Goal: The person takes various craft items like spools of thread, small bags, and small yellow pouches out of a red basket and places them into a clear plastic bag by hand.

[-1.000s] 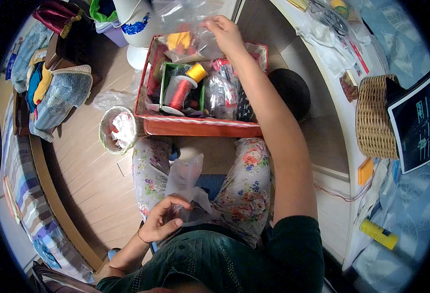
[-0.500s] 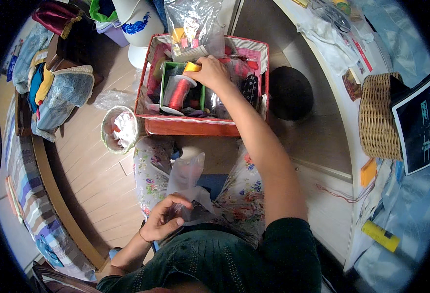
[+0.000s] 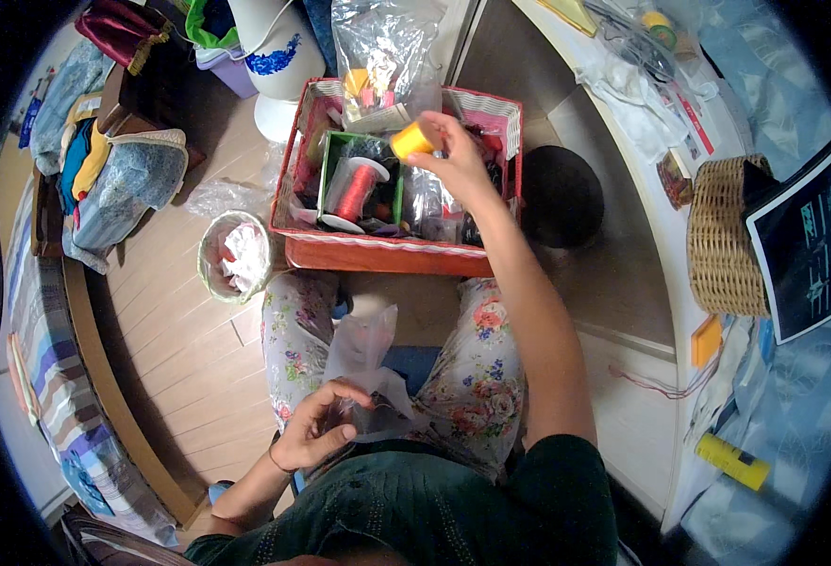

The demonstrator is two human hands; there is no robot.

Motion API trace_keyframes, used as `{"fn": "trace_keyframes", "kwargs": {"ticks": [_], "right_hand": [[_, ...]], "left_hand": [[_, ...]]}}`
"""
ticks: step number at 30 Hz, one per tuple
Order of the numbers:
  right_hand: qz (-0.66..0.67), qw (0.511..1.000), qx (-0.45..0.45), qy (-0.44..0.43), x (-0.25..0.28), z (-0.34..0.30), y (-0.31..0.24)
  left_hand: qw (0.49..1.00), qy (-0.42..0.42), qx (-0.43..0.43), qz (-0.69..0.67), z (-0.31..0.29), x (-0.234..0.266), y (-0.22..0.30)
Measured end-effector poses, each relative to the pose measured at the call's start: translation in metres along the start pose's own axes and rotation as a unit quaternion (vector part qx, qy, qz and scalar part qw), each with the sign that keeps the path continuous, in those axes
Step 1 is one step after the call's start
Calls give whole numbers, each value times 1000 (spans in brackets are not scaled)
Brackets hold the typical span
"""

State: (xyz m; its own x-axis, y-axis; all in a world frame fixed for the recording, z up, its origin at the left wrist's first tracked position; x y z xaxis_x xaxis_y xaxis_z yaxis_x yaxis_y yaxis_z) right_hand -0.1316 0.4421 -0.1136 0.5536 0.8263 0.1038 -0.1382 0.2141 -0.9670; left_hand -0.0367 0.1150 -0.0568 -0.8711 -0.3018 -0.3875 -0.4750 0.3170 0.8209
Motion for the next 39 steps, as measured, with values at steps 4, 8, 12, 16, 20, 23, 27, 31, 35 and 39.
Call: {"fn": "trace_keyframes", "kwargs": {"ticks": [4,8,12,16,20,23,27,31,35,39], "right_hand": [[100,995,-9,14,8,-27,-52],[132,991,30,19,18,-47,-101],[159,983,92,8,15,-62,-149],[166,971,170,-16,14,-73,-194],[176,966,190,-16,9,-88,-221],[196,963,186,4,7,-101,-235],[177,974,134,-32,-10,-120,-246],[158,982,89,-50,-32,-139,-257],[107,988,76,-80,-53,-158,-266],[101,987,67,-103,-73,-173,-263]], "left_hand": [[1000,2,-11,7,-1,1,4],[999,-3,14,30,0,-3,2],[998,12,-12,53,0,-5,7],[998,7,-17,67,-3,-12,12],[996,33,-37,81,-7,-12,13],[990,48,-74,111,-11,-12,18],[984,66,-109,127,-19,-13,34],[976,102,-131,142,-30,-9,48],[964,142,-175,141,-45,-3,63],[969,133,-198,67,-55,-3,72]]}}
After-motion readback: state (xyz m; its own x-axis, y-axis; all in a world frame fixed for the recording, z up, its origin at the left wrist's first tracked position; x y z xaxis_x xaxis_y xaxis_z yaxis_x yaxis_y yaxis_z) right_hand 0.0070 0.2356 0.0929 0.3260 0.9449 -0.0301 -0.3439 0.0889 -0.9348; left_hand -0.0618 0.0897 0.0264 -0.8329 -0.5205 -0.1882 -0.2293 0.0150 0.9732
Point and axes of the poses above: each hand's wrist, its own z-axis towards the middle knuckle, its own x-axis out of the back of the hand, y = z × x, the point moved 10 cm from there along z, towards the middle knuckle, and after that the axes turned 8 degrees about x, right-handed, at the moved point
